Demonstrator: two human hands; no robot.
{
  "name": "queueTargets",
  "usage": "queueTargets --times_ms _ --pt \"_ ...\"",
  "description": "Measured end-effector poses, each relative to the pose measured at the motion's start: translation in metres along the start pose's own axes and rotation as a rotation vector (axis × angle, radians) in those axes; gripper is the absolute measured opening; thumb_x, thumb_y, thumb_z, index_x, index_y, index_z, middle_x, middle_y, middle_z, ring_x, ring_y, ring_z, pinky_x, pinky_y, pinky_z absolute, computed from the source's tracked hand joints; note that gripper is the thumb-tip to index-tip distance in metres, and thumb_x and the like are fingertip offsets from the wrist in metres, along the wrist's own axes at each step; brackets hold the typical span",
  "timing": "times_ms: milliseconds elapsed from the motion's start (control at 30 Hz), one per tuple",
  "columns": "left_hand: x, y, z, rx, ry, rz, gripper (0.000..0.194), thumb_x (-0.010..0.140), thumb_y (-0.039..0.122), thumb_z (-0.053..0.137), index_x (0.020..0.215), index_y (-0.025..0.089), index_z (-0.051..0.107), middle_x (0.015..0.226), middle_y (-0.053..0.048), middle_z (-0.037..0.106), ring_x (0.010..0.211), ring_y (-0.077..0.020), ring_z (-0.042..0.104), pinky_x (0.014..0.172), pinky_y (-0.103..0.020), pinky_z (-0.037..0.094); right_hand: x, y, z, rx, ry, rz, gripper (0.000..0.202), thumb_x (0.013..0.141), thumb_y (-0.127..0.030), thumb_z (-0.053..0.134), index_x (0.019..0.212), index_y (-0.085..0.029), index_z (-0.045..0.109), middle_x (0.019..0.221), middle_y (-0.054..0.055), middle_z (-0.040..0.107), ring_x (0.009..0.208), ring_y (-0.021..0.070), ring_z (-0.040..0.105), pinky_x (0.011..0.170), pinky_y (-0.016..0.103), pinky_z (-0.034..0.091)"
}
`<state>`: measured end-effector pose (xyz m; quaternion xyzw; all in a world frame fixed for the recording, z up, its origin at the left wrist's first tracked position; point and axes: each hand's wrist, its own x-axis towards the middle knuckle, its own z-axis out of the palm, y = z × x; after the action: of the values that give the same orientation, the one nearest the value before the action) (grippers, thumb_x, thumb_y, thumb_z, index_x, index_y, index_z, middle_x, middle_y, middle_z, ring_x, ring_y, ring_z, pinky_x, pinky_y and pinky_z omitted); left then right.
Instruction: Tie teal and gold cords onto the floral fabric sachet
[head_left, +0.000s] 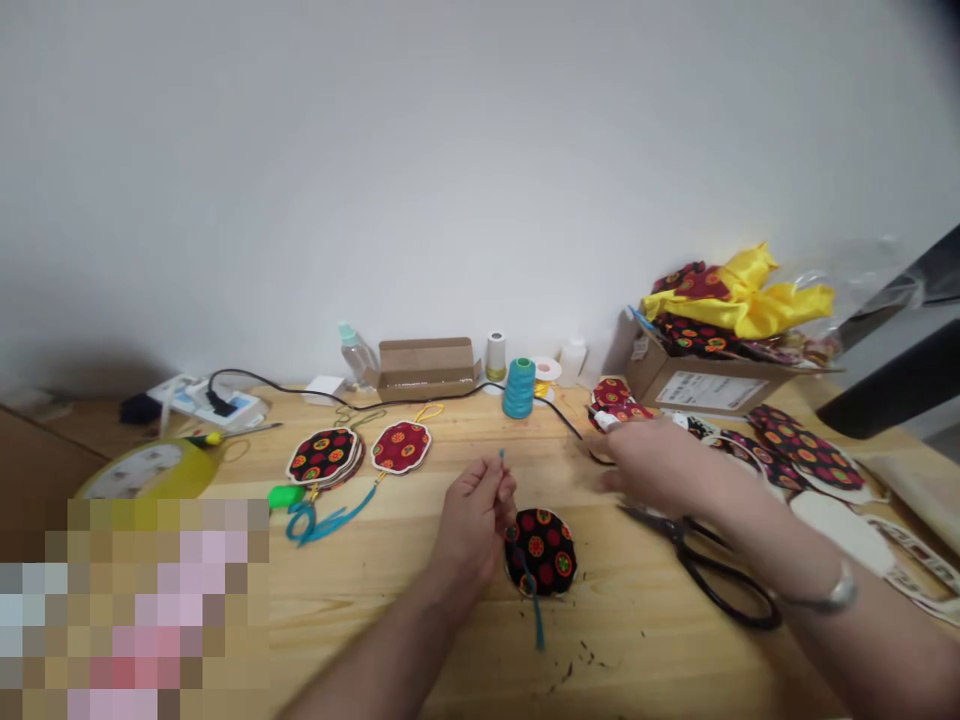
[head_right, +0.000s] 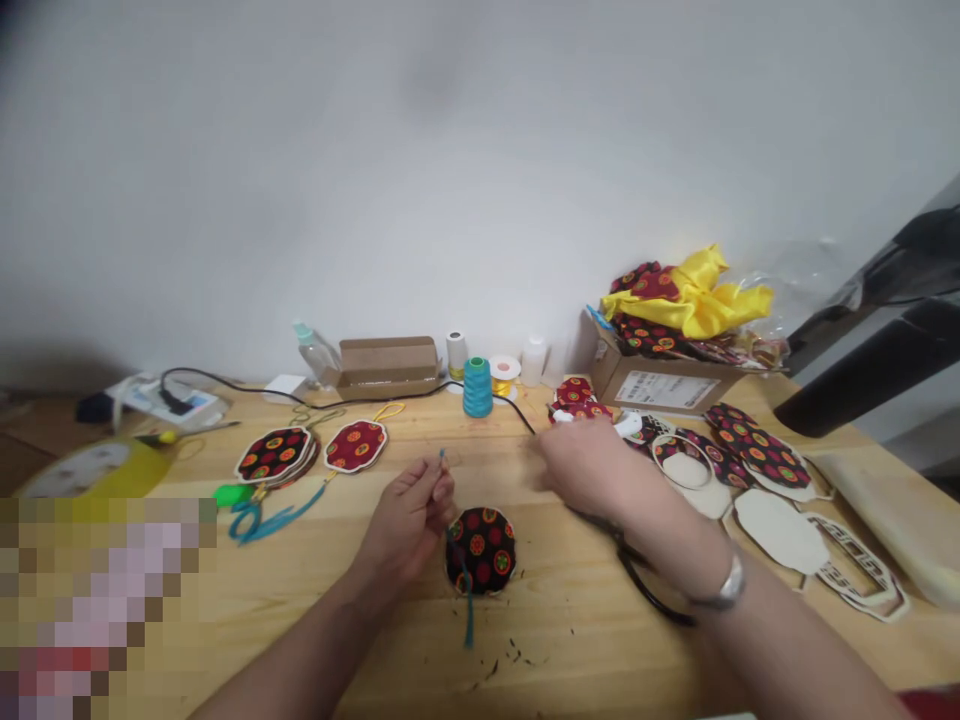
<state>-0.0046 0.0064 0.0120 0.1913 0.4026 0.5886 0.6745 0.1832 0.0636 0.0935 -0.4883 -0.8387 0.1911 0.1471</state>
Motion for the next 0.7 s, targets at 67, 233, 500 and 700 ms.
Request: queueTargets --times_ms 67,233,500,700 --pt "-0.001 -0.002 0.0 0.033 -0.015 -0.002 0.033 0.064 0.037 0.072 0.066 0.015 0.047 0.048 0.009 0.04 0.038 -0.0012 0.024 0.039 -0.016 0.018 -0.002 0.007 0.024 -0.212 0.284 0.0 0.019 0.072 -0.02 0.063 0.09 -0.017 0.068 0.1 0.017 0.064 0.095 0.0317 0.056 0.077 0.047 0.043" --pt "-0.001 -0.006 0.001 0.115 -0.07 -0.02 0.027 0.072 0.036 0.066 0.068 0.015 0.05 0.047 0.009 0.039 0.038 -0.0015 0.023 0.04 -0.017 0.016 -0.006 0.003 0.055 0.197 0.397 -0.06 0.017 0.083 -0.024 0.051 0.081 -0.019 0.067 0.081 0.007 0.066 0.077 0.0193 0.058 0.071 0.033 0.046" --pt "-0.004 -0.01 0.003 0.175 -0.143 -0.044 0.021 0.078 0.032 0.061 0.071 0.014 0.053 0.048 0.007 0.04 0.04 -0.0021 0.025 0.042 -0.018 0.016 -0.005 -0.003 0.086 0.874 0.176 0.205 0.015 0.071 -0.03 0.064 0.071 -0.016 0.067 0.068 0.001 0.067 0.064 0.0128 0.057 0.064 0.027 0.046" --pt "-0.006 -0.011 0.003 0.195 -0.163 -0.074 0.019 0.08 0.031 0.059 0.072 0.014 0.054 0.048 0.007 0.039 0.04 -0.0024 0.023 0.041 -0.018 0.014 -0.005 -0.001 0.085 0.993 0.139 0.232 0.017 0.068 -0.029 0.067 0.077 -0.015 0.069 0.075 0.003 0.069 0.071 0.0141 0.061 0.07 0.028 0.047"
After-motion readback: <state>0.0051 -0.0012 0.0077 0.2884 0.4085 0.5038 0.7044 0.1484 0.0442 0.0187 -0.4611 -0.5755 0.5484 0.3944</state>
